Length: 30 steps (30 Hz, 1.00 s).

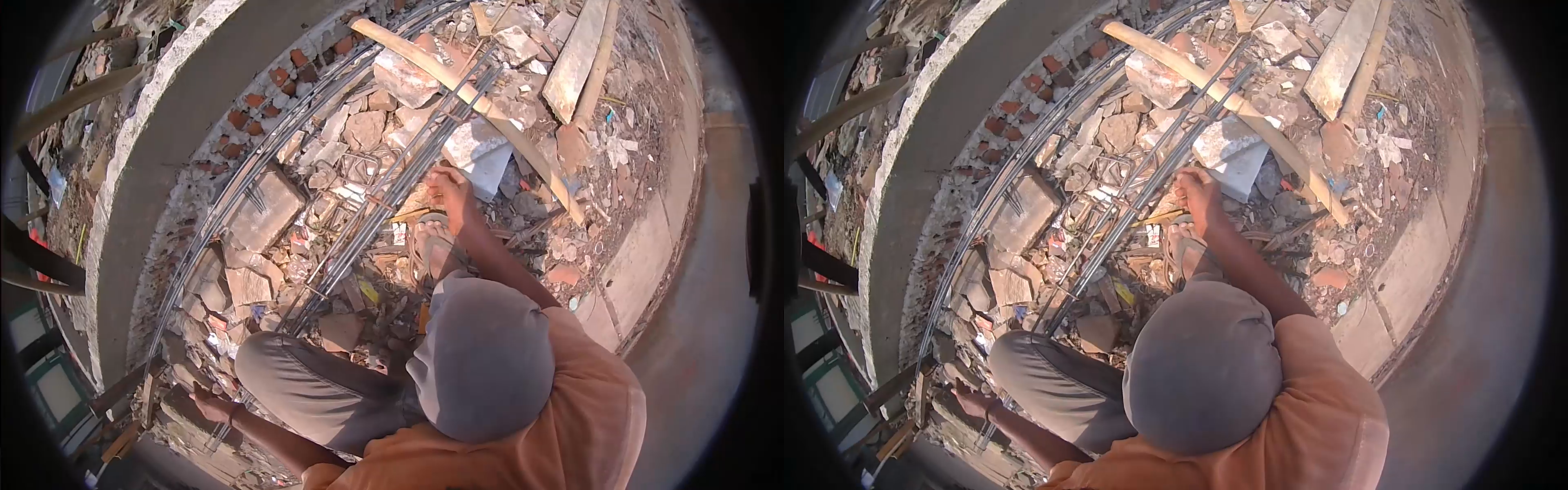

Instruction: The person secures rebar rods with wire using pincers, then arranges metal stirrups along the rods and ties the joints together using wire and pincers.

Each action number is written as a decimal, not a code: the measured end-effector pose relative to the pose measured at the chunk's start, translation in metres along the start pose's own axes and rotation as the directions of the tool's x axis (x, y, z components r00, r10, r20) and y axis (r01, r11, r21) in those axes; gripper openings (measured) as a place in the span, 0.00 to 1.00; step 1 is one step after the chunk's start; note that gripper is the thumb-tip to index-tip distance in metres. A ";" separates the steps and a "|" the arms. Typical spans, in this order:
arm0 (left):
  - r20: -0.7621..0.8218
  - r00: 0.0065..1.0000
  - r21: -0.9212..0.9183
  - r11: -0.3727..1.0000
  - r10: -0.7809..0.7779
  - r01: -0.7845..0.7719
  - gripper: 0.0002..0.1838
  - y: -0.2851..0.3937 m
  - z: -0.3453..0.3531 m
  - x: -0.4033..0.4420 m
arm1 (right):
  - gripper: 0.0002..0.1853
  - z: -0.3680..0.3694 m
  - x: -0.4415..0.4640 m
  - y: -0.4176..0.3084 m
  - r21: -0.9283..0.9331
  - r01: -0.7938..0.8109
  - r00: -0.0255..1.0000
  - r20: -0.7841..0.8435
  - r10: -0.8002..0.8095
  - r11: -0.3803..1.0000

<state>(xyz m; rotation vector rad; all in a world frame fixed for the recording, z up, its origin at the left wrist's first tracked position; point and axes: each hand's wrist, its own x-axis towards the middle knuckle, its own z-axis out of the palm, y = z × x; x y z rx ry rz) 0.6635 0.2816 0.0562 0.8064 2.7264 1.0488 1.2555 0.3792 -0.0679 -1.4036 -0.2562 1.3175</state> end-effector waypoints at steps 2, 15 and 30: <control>0.137 0.967 -0.343 0.926 0.213 -0.156 0.26 0.125 0.031 -0.037 | 0.12 -0.010 -0.022 -0.014 -0.212 0.148 0.986 -0.038 -0.160 0.966; 0.804 0.163 -0.592 0.742 0.572 0.314 0.30 0.320 0.233 -0.345 | 0.13 0.006 -0.050 -0.090 -0.288 0.326 0.939 0.210 -0.273 0.900; 0.745 -0.248 -0.658 0.620 0.620 -0.427 0.19 0.323 0.414 -0.345 | 0.12 -0.083 0.102 -0.129 -0.798 0.225 0.870 -0.094 -0.483 0.559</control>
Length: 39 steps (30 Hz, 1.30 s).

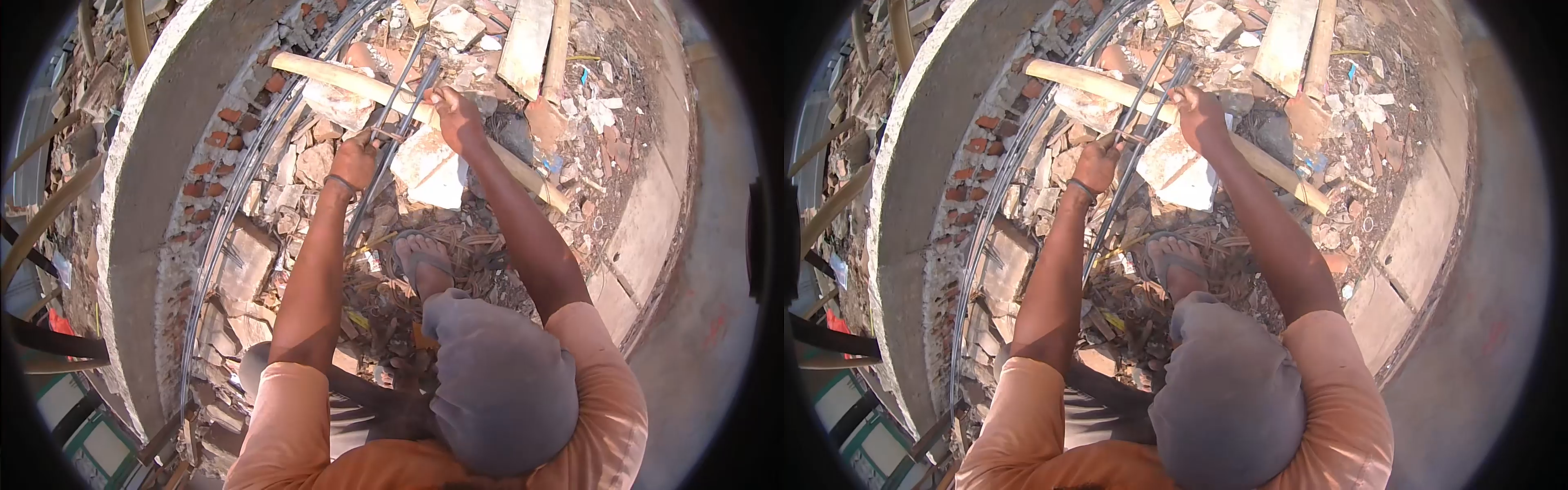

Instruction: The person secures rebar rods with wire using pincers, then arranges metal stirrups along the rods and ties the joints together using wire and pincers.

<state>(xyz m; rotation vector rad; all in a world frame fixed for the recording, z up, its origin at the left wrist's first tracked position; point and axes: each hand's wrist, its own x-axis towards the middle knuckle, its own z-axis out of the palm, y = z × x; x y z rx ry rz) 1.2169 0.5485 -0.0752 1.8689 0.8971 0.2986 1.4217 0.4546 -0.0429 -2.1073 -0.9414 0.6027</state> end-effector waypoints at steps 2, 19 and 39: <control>0.087 0.996 0.005 1.000 -0.014 0.014 0.19 0.005 -0.008 0.003 | 0.12 0.008 0.005 0.017 0.022 0.106 0.993 -0.045 -0.105 0.994; -0.131 0.965 -0.723 0.687 -0.226 0.063 0.20 0.081 -0.024 -0.033 | 0.11 0.015 -0.060 -0.053 0.212 0.271 0.962 -0.017 -0.273 0.939; 0.264 0.837 -0.964 -0.108 -0.479 0.242 0.09 0.059 -0.036 -0.073 | 0.10 0.004 -0.097 -0.067 0.579 -0.023 0.923 0.325 -0.204 0.815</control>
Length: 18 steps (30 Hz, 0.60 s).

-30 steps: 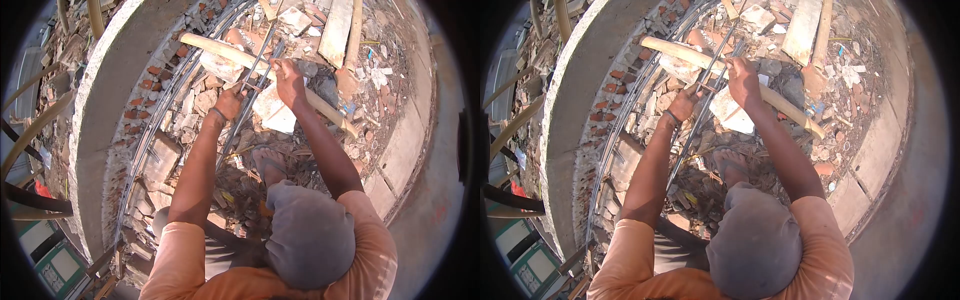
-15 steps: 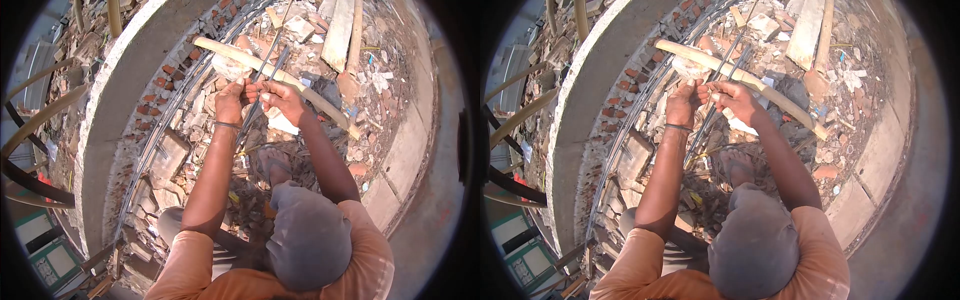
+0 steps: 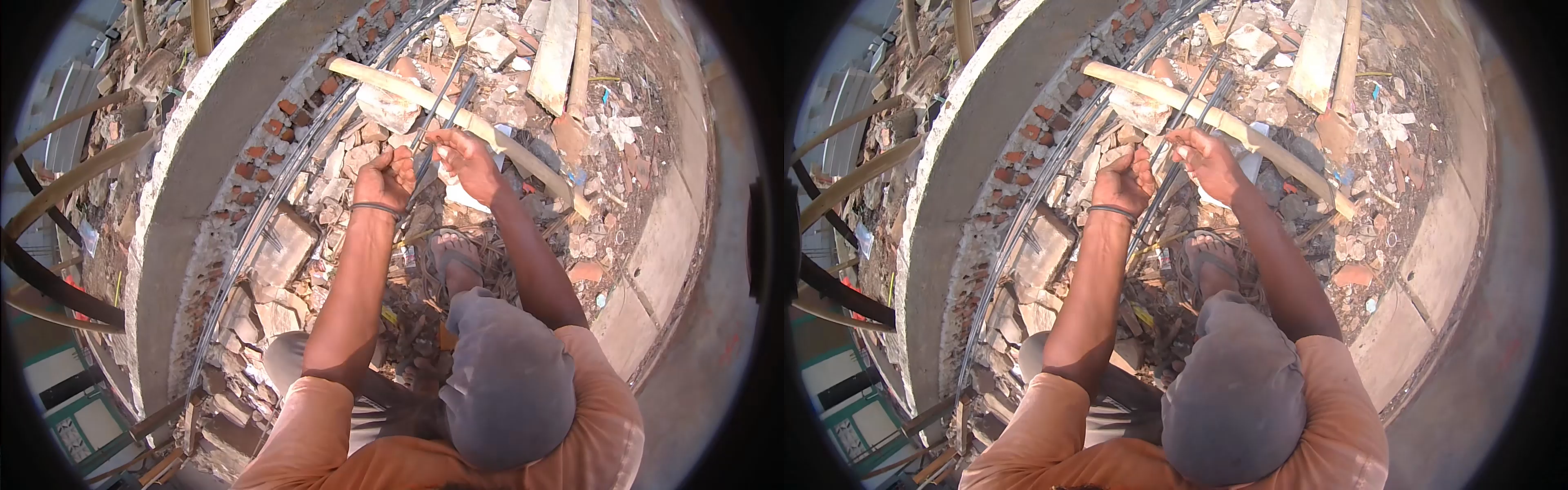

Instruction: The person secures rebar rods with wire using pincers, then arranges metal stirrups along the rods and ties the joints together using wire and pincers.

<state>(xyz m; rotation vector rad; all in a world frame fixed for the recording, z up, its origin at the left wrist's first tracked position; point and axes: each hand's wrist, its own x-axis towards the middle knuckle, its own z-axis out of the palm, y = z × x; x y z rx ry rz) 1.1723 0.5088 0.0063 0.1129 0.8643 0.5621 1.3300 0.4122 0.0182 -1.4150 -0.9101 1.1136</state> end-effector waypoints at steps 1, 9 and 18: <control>-0.029 0.996 -0.150 0.986 -0.080 0.074 0.09 -0.001 0.001 -0.009 | 0.09 0.005 -0.001 0.005 -0.022 0.034 0.995 -0.088 -0.036 0.999; -0.005 0.999 -0.002 0.999 0.043 -0.043 0.14 -0.016 -0.026 -0.041 | 0.18 0.029 -0.010 -0.032 0.269 -0.054 0.994 0.109 0.025 0.962; 0.061 0.984 -0.068 0.985 0.165 -0.161 0.14 0.021 -0.035 -0.087 | 0.10 0.058 -0.009 -0.034 0.457 -0.185 0.983 0.107 0.152 0.870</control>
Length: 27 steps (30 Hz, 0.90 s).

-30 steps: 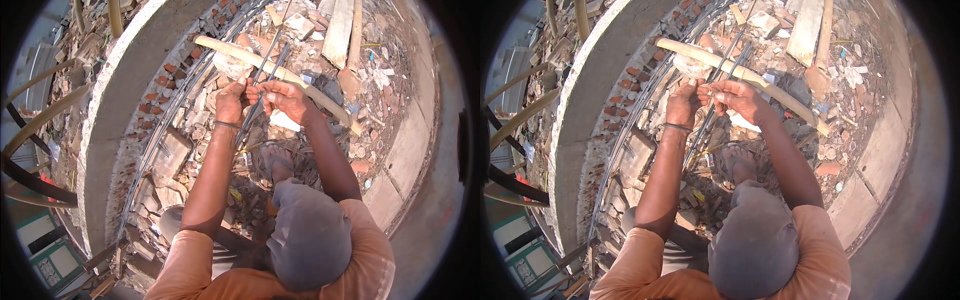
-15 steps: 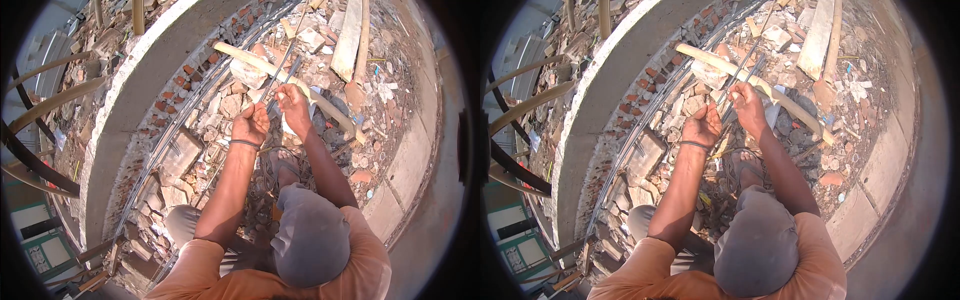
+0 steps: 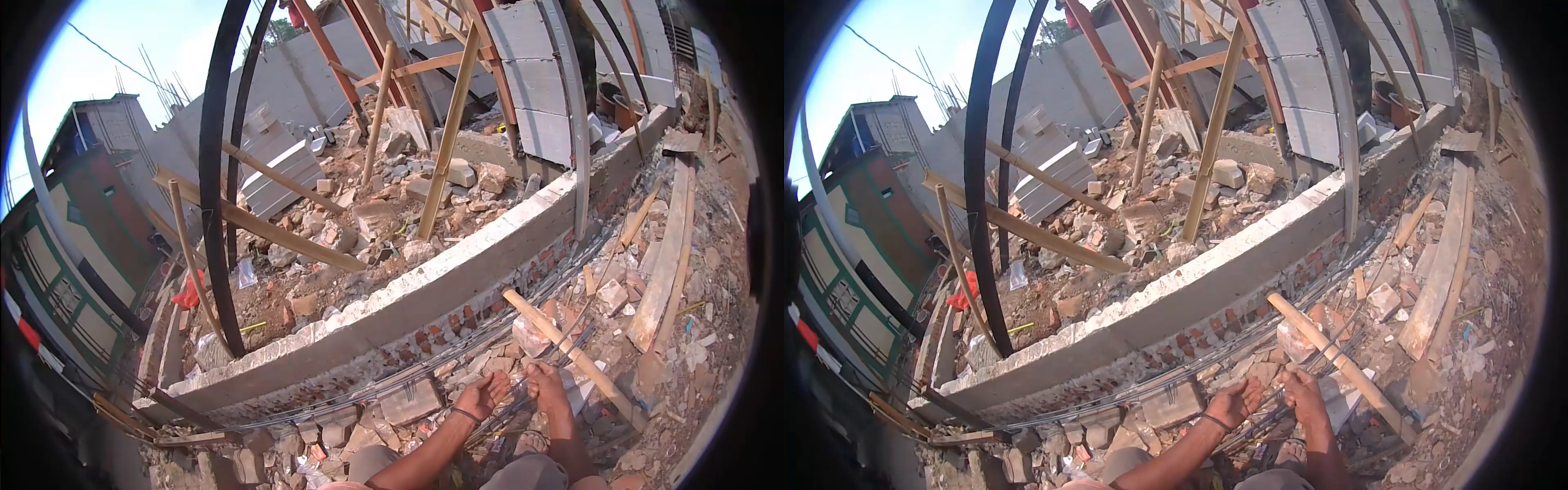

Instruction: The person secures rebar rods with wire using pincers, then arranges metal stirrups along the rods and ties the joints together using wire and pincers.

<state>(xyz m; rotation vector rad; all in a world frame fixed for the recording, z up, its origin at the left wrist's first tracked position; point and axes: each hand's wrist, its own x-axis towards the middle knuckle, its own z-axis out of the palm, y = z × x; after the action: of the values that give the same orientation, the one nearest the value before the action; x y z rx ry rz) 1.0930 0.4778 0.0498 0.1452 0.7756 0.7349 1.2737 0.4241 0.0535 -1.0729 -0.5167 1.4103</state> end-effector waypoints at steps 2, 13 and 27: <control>0.101 0.994 -0.070 0.997 0.040 -0.033 0.16 0.002 0.008 -0.011 | 0.10 -0.001 0.001 0.001 0.089 0.022 0.999 -0.028 -0.019 0.996; -0.111 0.908 0.165 0.908 0.405 -0.385 0.14 -0.023 0.032 0.024 | 0.07 -0.005 0.010 0.009 0.115 0.346 0.908 -0.292 -0.301 0.931; 0.761 0.523 0.619 -0.668 0.383 -0.413 0.19 0.010 0.056 0.009 | 0.13 -0.041 -0.007 -0.022 0.013 0.099 0.988 -0.123 -0.097 0.995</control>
<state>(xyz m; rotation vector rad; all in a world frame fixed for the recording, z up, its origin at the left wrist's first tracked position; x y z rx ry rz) 1.1303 0.4989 0.0882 2.5410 1.1001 0.8021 1.3188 0.4098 0.0541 -1.0963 -0.4597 1.2530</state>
